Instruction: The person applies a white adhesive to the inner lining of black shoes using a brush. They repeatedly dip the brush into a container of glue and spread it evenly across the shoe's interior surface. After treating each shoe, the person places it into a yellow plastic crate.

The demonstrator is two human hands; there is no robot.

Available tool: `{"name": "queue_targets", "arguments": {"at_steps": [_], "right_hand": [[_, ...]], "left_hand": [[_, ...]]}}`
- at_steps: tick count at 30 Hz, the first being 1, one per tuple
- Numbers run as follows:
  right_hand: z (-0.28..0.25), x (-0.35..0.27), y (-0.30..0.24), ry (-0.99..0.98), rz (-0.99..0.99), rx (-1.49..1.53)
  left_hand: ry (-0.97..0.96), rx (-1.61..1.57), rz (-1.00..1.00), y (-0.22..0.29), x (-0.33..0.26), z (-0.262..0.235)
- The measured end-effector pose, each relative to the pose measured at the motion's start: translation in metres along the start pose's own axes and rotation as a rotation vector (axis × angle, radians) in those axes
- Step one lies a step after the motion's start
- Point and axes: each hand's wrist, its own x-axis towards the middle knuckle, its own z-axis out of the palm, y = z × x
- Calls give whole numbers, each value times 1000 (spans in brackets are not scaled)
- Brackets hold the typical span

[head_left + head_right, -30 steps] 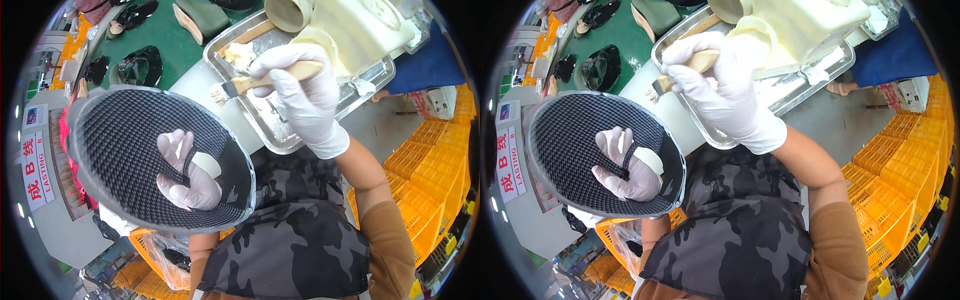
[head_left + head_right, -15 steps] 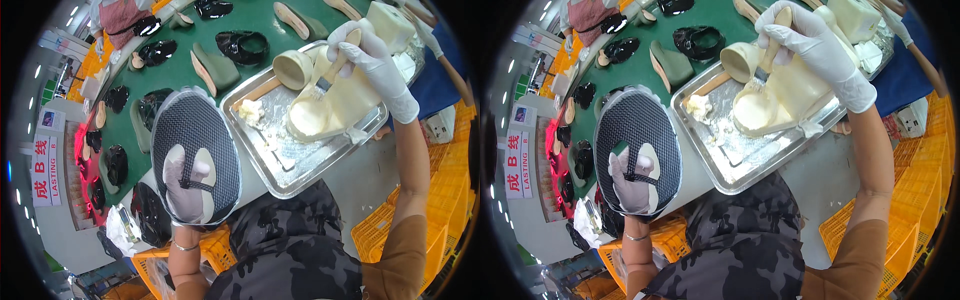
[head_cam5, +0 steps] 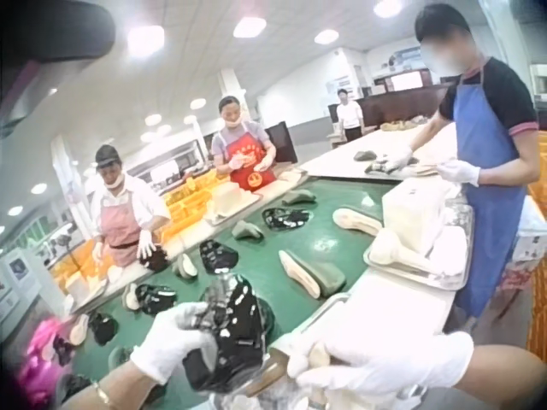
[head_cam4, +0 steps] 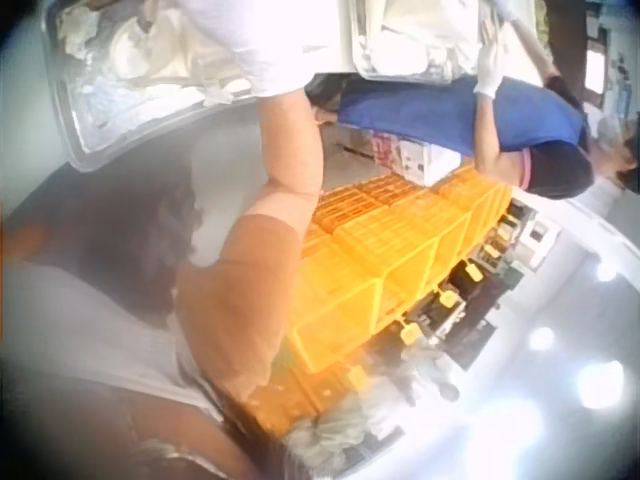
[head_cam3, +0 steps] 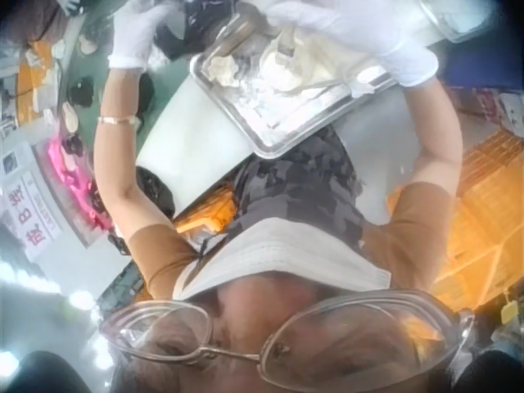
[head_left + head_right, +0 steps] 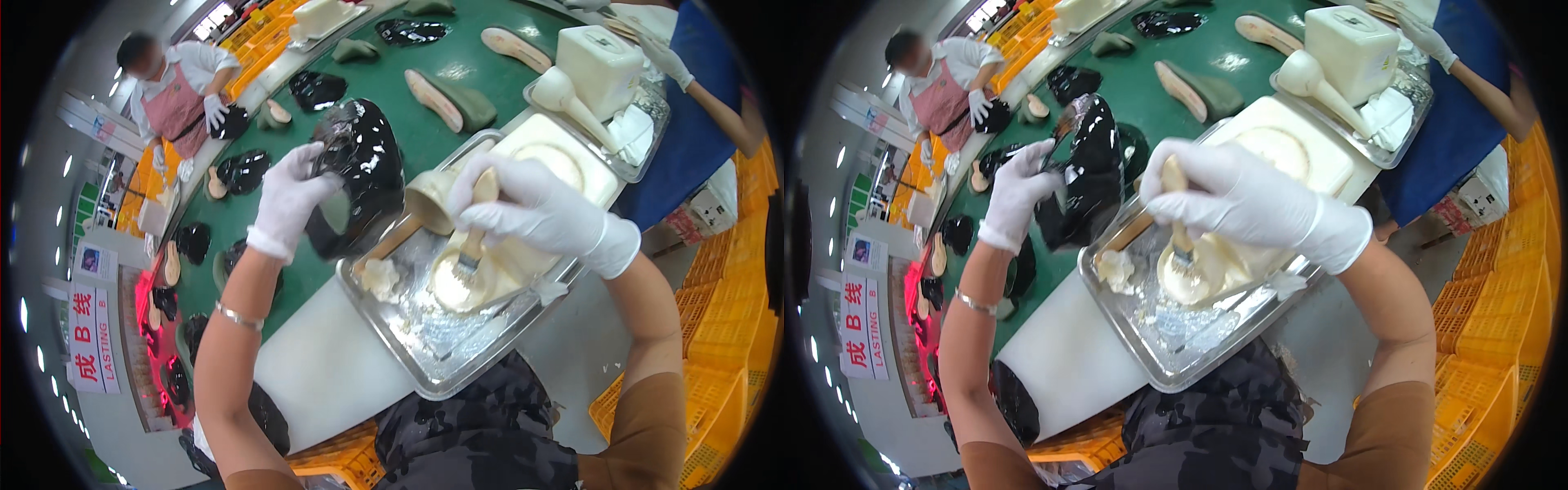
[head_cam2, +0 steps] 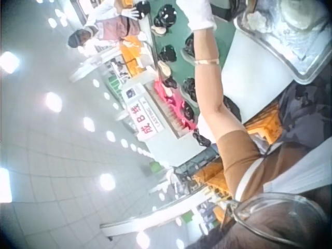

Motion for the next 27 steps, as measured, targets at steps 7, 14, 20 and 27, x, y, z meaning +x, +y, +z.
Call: {"name": "queue_targets", "arguments": {"at_steps": [7,14,20,27], "right_hand": [[-9,-2,7,-29,-160,-202],[-16,-5,4,-99,-154,-263],[-11,-6,6,-68,-171,-302],[-11,-10,9,-44,-161,-293]], "left_hand": [[12,667,351,-3,132,39],[107,642,376,-6,218,99],[207,693,437,-11,252,150],[201,683,388,-25,281,178]]}}
